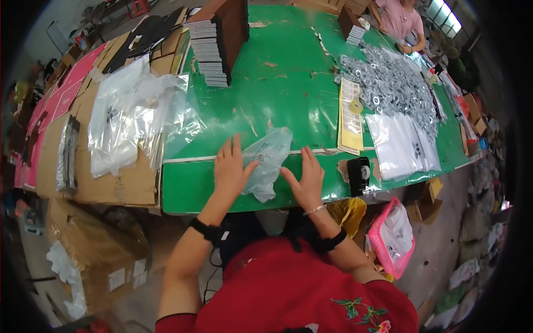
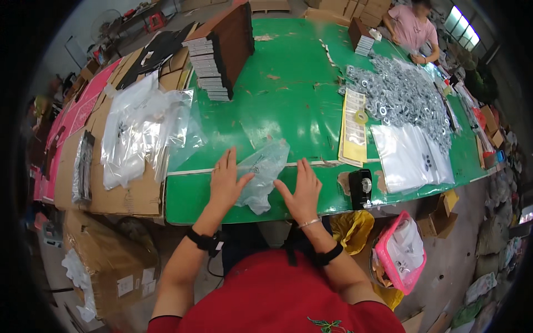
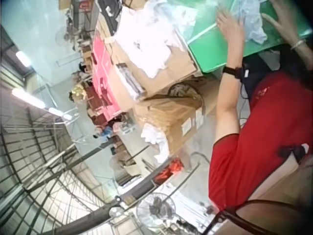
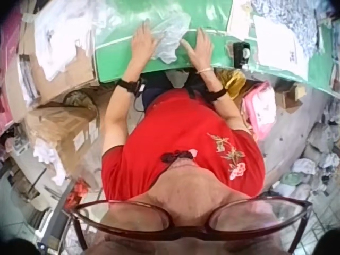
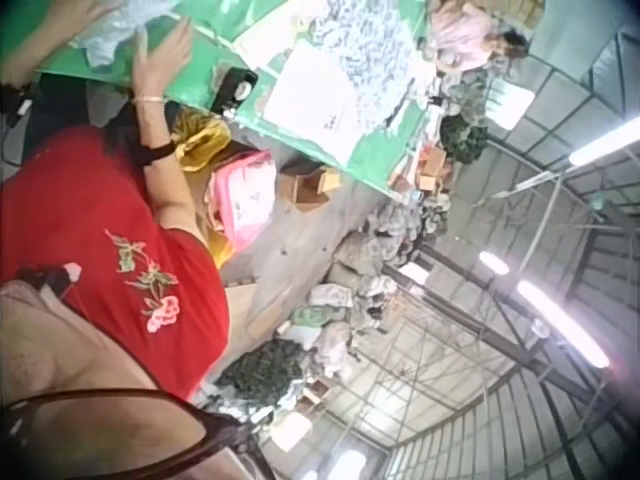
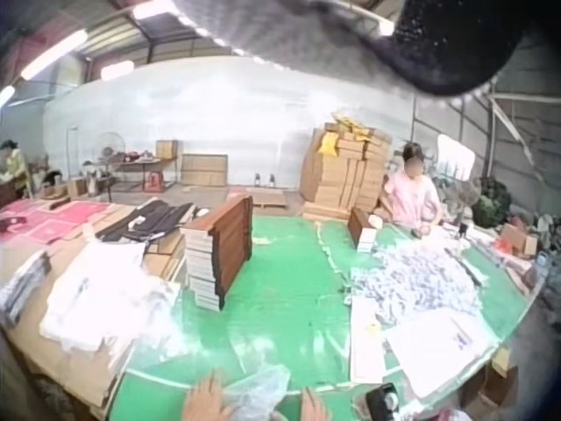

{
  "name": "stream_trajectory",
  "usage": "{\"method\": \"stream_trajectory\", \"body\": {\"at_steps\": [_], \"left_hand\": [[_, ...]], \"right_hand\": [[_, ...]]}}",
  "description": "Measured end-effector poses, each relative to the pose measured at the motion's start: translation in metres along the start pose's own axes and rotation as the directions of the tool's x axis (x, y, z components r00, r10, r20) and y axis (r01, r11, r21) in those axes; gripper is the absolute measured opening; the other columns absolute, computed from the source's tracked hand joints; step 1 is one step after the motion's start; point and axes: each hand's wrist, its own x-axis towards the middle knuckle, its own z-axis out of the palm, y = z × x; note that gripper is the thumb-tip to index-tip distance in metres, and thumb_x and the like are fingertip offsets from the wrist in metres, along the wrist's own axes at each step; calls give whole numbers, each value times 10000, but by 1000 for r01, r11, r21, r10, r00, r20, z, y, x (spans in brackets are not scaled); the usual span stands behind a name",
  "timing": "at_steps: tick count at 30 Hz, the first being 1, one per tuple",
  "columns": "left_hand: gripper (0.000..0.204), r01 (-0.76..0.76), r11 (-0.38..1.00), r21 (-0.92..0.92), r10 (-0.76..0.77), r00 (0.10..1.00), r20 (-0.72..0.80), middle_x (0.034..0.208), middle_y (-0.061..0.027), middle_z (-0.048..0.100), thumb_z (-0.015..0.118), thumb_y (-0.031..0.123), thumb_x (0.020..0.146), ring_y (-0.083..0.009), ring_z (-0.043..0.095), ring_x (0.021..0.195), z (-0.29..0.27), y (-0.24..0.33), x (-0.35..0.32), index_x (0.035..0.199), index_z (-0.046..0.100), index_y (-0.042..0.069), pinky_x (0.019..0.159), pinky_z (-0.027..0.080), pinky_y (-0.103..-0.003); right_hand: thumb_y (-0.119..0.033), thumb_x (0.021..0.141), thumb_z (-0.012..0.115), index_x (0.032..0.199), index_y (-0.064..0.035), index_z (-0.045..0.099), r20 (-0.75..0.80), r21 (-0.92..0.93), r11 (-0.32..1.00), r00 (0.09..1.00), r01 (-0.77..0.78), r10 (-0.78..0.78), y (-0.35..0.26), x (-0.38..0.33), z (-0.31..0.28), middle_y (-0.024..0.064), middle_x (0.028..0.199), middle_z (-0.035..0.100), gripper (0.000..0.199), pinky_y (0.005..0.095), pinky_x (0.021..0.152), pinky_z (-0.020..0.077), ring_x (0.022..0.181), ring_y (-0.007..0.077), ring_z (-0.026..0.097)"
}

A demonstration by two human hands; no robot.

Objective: Placing wooden furniture components into plastic protective bags and sealing them with tape.

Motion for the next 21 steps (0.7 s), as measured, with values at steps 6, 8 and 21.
{"method": "stream_trajectory", "body": {"at_steps": [6,8,21], "left_hand": [[294,99,974,-201,-80,992,101,1078,-90,675,760,197,819,-251,639,991,6,-1,3,1036,652,30,823,496,-365],[249,617,339,-710,-337,784,521,951,-37,675,747,185,858,-126,619,820,6,-8,2,1015,643,21,708,488,-280],[265,561,479,-675,-521,801,296,950,-66,660,724,96,826,-160,636,834,-1,-46,-23,1061,629,20,687,501,-304]], "right_hand": [[-292,863,754,1144,0,604,-8,170,956,970,240,-242,-2,38,43,198,1324,583,432,461,1037,387,1259,321,532],[-176,874,753,1064,-35,610,444,813,428,896,-394,-18,-11,49,40,65,1092,675,276,328,922,467,1038,167,619],[-47,784,757,1139,-68,621,66,443,893,996,-76,52,1,82,5,14,889,542,381,243,614,438,679,100,503]]}}
